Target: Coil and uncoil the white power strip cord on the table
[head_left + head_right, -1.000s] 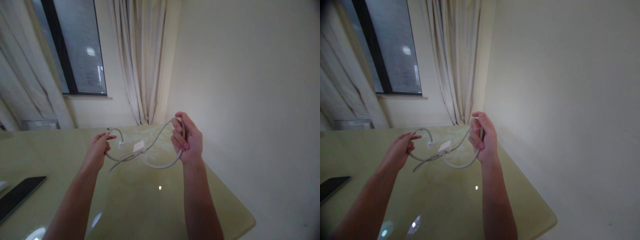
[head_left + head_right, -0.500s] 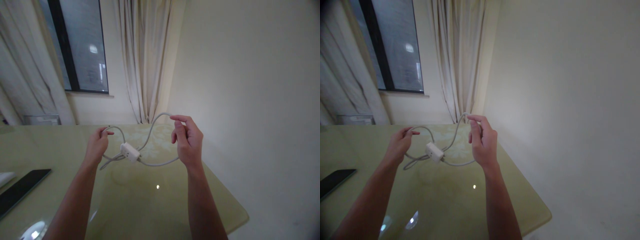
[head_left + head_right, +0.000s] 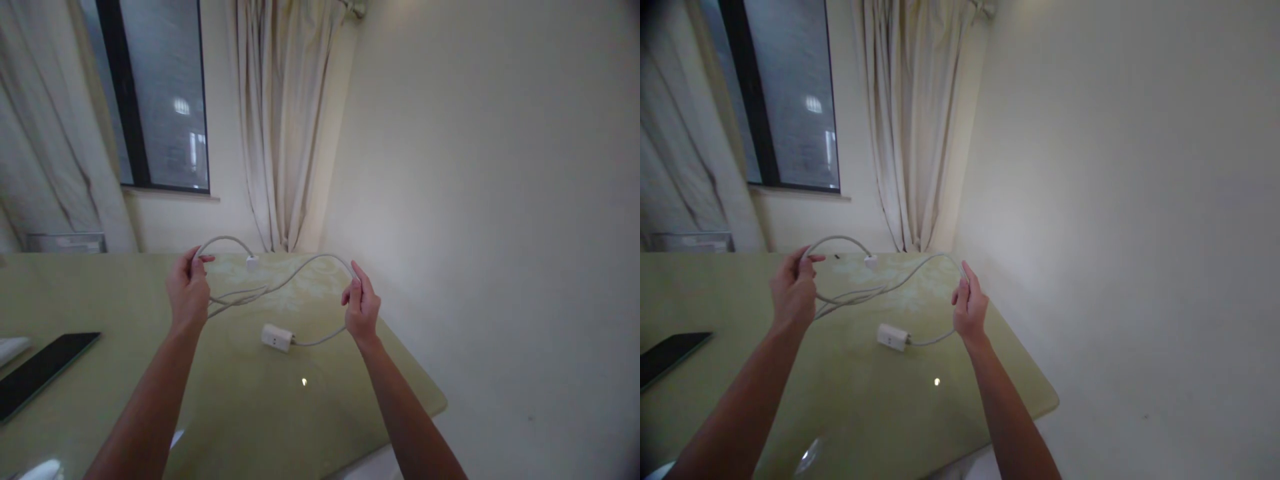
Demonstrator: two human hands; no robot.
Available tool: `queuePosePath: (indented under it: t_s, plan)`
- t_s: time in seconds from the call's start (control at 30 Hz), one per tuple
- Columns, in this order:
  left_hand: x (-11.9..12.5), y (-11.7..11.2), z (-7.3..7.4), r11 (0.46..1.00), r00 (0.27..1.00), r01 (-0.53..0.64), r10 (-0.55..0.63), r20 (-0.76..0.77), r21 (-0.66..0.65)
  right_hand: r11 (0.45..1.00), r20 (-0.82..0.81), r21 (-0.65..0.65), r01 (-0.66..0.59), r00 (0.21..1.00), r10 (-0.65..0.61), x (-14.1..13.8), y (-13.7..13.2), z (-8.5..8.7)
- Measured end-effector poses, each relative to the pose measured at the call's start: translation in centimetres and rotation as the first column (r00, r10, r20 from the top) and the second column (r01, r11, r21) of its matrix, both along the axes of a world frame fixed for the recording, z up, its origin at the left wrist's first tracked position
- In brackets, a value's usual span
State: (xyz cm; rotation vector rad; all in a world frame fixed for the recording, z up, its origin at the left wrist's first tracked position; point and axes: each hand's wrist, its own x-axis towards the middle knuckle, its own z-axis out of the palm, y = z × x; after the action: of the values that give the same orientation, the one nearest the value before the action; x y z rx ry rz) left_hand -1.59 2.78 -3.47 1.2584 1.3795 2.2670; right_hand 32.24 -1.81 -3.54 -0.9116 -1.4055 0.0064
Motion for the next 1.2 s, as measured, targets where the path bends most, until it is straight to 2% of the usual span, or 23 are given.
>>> queuePosePath:
  t_s: [0.07, 0.1, 0.17, 0.23, 0.33, 0.4, 0.43, 0.47, 0.5, 0.57, 0.6, 0.63, 0.7, 0.8, 0.87, 0.93, 1.0, 1.1, 1.2]
  plan:
    - [0.3, -0.6, -1.9, 0.999, 0.993, 0.028, -0.031, 0.114, 0.031, 0.999, 0.074, 0.037, 0.038, 0.996, -0.041, 0.8, 0.6, -1.7]
    - [0.4, -1.0, -3.0, 0.998, 0.973, 0.06, -0.066, 0.219, 0.035, 0.997, 0.113, 0.049, 0.056, 0.992, -0.062, 1.3, 0.9, -2.6]
    - [0.7, -1.8, -5.0, 0.982, 0.886, 0.188, -0.181, 0.427, 0.024, 0.995, 0.182, 0.037, 0.094, 0.978, -0.1, 2.5, 1.6, -4.3]
    - [0.9, -2.4, -6.5, 0.959, 0.789, 0.283, -0.246, 0.563, 0.023, 0.985, 0.225, -0.053, 0.166, 0.963, -0.15, 3.9, 2.3, -5.6]
    - [1.1, -2.9, -7.8, 0.948, 0.739, 0.319, -0.256, 0.623, 0.01, 0.903, 0.31, -0.198, 0.382, 0.898, -0.312, 5.2, 2.7, -6.7]
    - [1.3, -2.8, -8.1, 0.944, 0.732, 0.33, -0.256, 0.632, 0.001, 0.824, 0.378, -0.192, 0.533, 0.815, -0.439, 4.9, 2.4, -7.1]
    - [1.3, -2.8, -8.1, 0.942, 0.728, 0.337, -0.258, 0.636, -0.004, 0.805, 0.405, -0.165, 0.57, 0.783, -0.471, 4.2, 2.1, -7.2]
    - [1.4, -2.7, -8.1, 0.939, 0.724, 0.343, -0.259, 0.639, -0.007, 0.81, 0.435, -0.141, 0.569, 0.771, -0.466, 3.3, 1.8, -7.3]
    - [1.5, -2.6, -8.1, 0.937, 0.72, 0.349, -0.262, 0.643, -0.008, 0.842, 0.471, -0.13, 0.524, 0.779, -0.413, 2.0, 1.5, -7.5]
    - [1.6, -2.6, -8.1, 0.932, 0.709, 0.363, -0.272, 0.651, -0.006, 0.935, 0.594, -0.186, 0.302, 0.793, -0.138, -1.3, 1.1, -7.9]
    - [1.6, -2.6, -8.1, 0.928, 0.703, 0.372, -0.279, 0.655, -0.004, 0.951, 0.642, -0.24, 0.197, 0.767, 0.003, -3.2, 1.1, -8.2]
    - [1.6, -2.7, -8.1, 0.924, 0.697, 0.383, -0.287, 0.658, -0.003, 0.95, 0.668, -0.285, 0.128, 0.737, 0.101, -5.1, 1.2, -8.6]
    - [1.5, -3.0, -8.2, 0.911, 0.686, 0.412, -0.308, 0.659, -0.003, 0.939, 0.702, -0.342, 0.048, 0.677, 0.221, -8.6, 1.8, -9.4]
    - [1.2, -3.5, -8.1, 0.891, 0.682, 0.453, -0.333, 0.651, -0.018, 0.894, 0.719, -0.447, 0.01, 0.599, 0.353, -11.9, 3.1, -10.6]
    - [0.8, -3.8, -8.0, 0.88, 0.682, 0.474, -0.341, 0.647, -0.037, 0.874, 0.708, -0.487, -0.002, 0.585, 0.396, -12.4, 3.7, -11.4]
    - [0.3, -4.2, -7.9, 0.856, 0.694, 0.511, -0.359, 0.624, -0.076, 0.872, 0.665, -0.487, -0.037, 0.632, 0.398, -12.1, 3.9, -12.0]
    - [-0.2, -4.7, -7.8, 0.833, 0.758, 0.525, -0.363, 0.542, -0.175, 0.873, 0.594, -0.479, -0.09, 0.699, 0.398, -11.4, 3.9, -12.4]
    - [-1.0, -5.2, -7.9, 0.827, 0.909, 0.402, -0.311, 0.277, -0.392, 0.88, 0.526, -0.458, -0.124, 0.76, 0.381, -10.9, 3.9, -12.5]
    - [-1.5, -5.4, -8.2, 0.821, 0.958, 0.268, -0.281, 0.05, -0.504, 0.883, 0.503, -0.465, -0.068, 0.8, 0.327, -11.1, 3.8, -12.5]
